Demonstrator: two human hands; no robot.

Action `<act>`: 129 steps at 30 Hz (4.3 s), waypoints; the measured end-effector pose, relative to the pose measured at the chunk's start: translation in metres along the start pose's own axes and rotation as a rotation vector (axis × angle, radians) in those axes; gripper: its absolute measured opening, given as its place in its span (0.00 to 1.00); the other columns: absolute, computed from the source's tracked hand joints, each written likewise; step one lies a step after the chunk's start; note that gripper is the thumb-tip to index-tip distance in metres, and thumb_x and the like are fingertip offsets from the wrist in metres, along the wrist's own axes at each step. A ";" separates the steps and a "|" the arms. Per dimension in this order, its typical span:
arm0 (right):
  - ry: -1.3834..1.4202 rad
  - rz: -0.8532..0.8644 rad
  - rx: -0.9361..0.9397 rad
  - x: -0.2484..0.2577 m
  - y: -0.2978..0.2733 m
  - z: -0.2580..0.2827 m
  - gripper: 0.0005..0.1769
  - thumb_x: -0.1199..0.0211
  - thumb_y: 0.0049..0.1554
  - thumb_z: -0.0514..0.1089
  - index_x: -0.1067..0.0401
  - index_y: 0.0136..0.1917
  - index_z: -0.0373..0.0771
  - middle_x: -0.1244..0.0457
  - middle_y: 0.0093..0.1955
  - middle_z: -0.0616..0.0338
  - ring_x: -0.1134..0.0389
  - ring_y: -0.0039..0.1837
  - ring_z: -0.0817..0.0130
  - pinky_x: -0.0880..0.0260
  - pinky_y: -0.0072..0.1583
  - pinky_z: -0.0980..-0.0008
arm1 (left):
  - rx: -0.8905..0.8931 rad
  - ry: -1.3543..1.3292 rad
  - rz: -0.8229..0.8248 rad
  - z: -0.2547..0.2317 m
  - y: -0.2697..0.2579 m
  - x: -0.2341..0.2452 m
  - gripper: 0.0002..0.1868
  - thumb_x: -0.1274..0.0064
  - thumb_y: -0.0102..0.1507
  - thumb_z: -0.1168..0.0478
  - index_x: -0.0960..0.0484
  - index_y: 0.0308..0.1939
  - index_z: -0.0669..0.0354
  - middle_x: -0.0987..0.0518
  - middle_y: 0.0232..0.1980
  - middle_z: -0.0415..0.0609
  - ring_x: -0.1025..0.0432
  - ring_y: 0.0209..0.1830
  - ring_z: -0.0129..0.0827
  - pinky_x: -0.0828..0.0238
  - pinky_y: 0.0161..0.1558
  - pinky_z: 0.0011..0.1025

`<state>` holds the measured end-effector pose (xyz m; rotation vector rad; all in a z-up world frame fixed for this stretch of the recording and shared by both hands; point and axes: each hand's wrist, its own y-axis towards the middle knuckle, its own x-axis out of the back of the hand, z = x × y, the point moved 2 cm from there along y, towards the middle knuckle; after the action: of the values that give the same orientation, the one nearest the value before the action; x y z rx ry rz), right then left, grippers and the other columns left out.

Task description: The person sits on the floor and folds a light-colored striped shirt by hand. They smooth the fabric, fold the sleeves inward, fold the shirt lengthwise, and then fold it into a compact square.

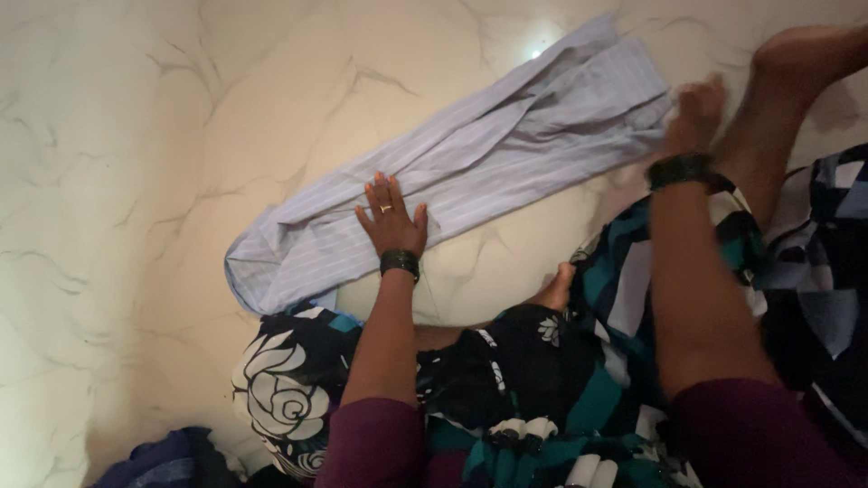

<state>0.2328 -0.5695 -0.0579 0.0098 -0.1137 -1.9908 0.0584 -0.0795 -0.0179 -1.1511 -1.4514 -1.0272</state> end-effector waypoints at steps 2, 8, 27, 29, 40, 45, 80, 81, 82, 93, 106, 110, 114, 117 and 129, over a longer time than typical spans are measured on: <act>-0.307 0.032 0.216 -0.016 -0.015 -0.009 0.32 0.40 0.68 0.51 0.41 0.76 0.30 0.44 0.77 0.47 0.42 0.76 0.57 0.43 0.74 0.59 | -0.011 0.001 -0.027 0.000 -0.001 -0.001 0.44 0.52 0.67 0.39 0.47 0.80 0.55 0.56 0.85 0.52 0.61 0.85 0.51 0.67 0.74 0.67; -1.270 0.501 0.301 -0.129 -0.096 0.020 0.43 0.45 0.65 0.58 0.56 0.85 0.39 0.58 0.87 0.50 0.59 0.87 0.53 0.63 0.78 0.36 | -0.005 0.021 -0.001 -0.004 -0.002 0.002 0.43 0.51 0.66 0.39 0.46 0.80 0.52 0.56 0.85 0.54 0.60 0.84 0.52 0.66 0.73 0.69; -1.259 0.249 -0.053 -0.107 -0.041 0.050 0.49 0.54 0.65 0.68 0.62 0.87 0.39 0.67 0.89 0.52 0.70 0.89 0.54 0.74 0.80 0.35 | -0.014 -0.025 0.029 -0.007 0.006 0.012 0.42 0.51 0.65 0.40 0.45 0.79 0.49 0.55 0.85 0.50 0.60 0.84 0.52 0.64 0.74 0.66; -1.277 0.416 -0.024 -0.118 -0.046 0.042 0.46 0.54 0.65 0.66 0.59 0.86 0.42 0.65 0.89 0.55 0.69 0.89 0.57 0.73 0.80 0.34 | -0.016 -0.023 0.021 -0.006 0.000 0.011 0.42 0.51 0.65 0.40 0.45 0.79 0.50 0.54 0.85 0.50 0.60 0.84 0.52 0.65 0.74 0.65; -1.206 0.198 -0.151 -0.129 -0.022 0.076 0.33 0.44 0.66 0.55 0.44 0.80 0.43 0.49 0.83 0.57 0.56 0.86 0.54 0.61 0.81 0.36 | -0.042 -0.001 -0.018 -0.008 0.001 0.010 0.41 0.52 0.65 0.40 0.43 0.78 0.50 0.52 0.84 0.51 0.59 0.84 0.51 0.64 0.75 0.65; -1.119 0.515 0.389 -0.161 -0.004 0.068 0.35 0.41 0.58 0.40 0.38 0.78 0.43 0.50 0.84 0.47 0.49 0.80 0.48 0.43 0.73 0.50 | -0.049 0.017 -0.022 -0.009 0.002 0.010 0.40 0.52 0.65 0.40 0.43 0.78 0.50 0.52 0.84 0.52 0.58 0.83 0.51 0.63 0.74 0.65; -1.153 0.267 0.351 -0.093 0.074 0.040 0.10 0.33 0.50 0.38 0.25 0.47 0.38 0.36 0.56 0.45 0.36 0.58 0.45 0.33 0.58 0.52 | -0.109 -0.269 -0.227 0.025 0.072 0.005 0.08 0.44 0.67 0.60 0.18 0.49 0.49 0.21 0.64 0.43 0.33 0.73 0.46 0.49 0.74 0.55; -1.094 0.233 0.386 -0.084 0.075 0.043 0.06 0.33 0.53 0.37 0.25 0.46 0.39 0.36 0.57 0.47 0.35 0.59 0.47 0.33 0.60 0.52 | -0.105 -0.320 -0.247 0.023 0.071 0.012 0.07 0.45 0.67 0.61 0.19 0.49 0.51 0.21 0.63 0.44 0.32 0.72 0.47 0.49 0.74 0.55; -1.036 0.197 0.419 -0.076 0.074 0.046 0.03 0.34 0.57 0.37 0.26 0.46 0.40 0.35 0.58 0.49 0.35 0.61 0.48 0.33 0.63 0.53 | -0.103 -0.372 -0.266 0.020 0.068 0.019 0.07 0.46 0.67 0.63 0.19 0.50 0.52 0.20 0.62 0.44 0.32 0.72 0.48 0.50 0.75 0.56; -1.292 -0.139 0.236 0.023 0.031 0.011 0.04 0.35 0.56 0.40 0.27 0.43 0.38 0.35 0.50 0.46 0.35 0.54 0.45 0.32 0.52 0.52 | -0.395 -0.307 -0.170 -0.028 0.027 0.036 0.05 0.43 0.63 0.63 0.20 0.42 0.53 0.24 0.65 0.46 0.38 0.74 0.47 0.50 0.73 0.61; -1.368 0.086 0.042 0.043 0.020 0.028 0.09 0.35 0.51 0.41 0.18 0.40 0.34 0.31 0.44 0.33 0.29 0.45 0.40 0.27 0.49 0.54 | -0.337 -0.244 0.048 -0.031 -0.006 0.008 0.33 0.39 0.61 0.52 0.29 0.67 0.57 0.40 0.79 0.51 0.53 0.82 0.49 0.64 0.75 0.63; -1.143 0.177 -0.106 0.055 0.015 0.034 0.19 0.38 0.60 0.43 0.25 0.60 0.28 0.36 0.61 0.29 0.35 0.63 0.36 0.36 0.67 0.52 | -0.330 -0.101 0.083 -0.032 -0.008 0.005 0.41 0.43 0.63 0.48 0.40 0.77 0.53 0.44 0.82 0.48 0.55 0.83 0.47 0.64 0.75 0.63; -1.107 -0.084 0.281 0.045 0.000 0.041 0.41 0.39 0.68 0.41 0.54 0.86 0.32 0.56 0.87 0.40 0.60 0.87 0.41 0.62 0.84 0.50 | -0.334 -0.066 0.102 -0.031 -0.007 0.002 0.41 0.44 0.63 0.46 0.41 0.77 0.50 0.46 0.82 0.48 0.57 0.83 0.47 0.65 0.75 0.63; -1.021 0.146 0.249 -0.022 -0.028 0.044 0.42 0.44 0.68 0.48 0.59 0.87 0.36 0.62 0.89 0.44 0.64 0.90 0.48 0.66 0.85 0.43 | -0.349 -0.043 0.104 -0.029 -0.007 -0.002 0.41 0.45 0.64 0.46 0.41 0.78 0.50 0.48 0.83 0.48 0.58 0.83 0.47 0.66 0.75 0.64; -1.283 0.377 -0.009 -0.046 -0.073 0.061 0.46 0.61 0.64 0.70 0.63 0.86 0.47 0.71 0.89 0.62 0.77 0.87 0.56 0.81 0.79 0.36 | -0.183 0.099 0.207 0.033 0.018 0.021 0.43 0.53 0.66 0.43 0.50 0.82 0.46 0.59 0.86 0.42 0.64 0.85 0.42 0.74 0.75 0.65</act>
<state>0.1823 -0.4932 -0.0057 -1.2015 -0.8485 -1.3426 0.0688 -0.0410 -0.0017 -1.3325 -1.1521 -1.0710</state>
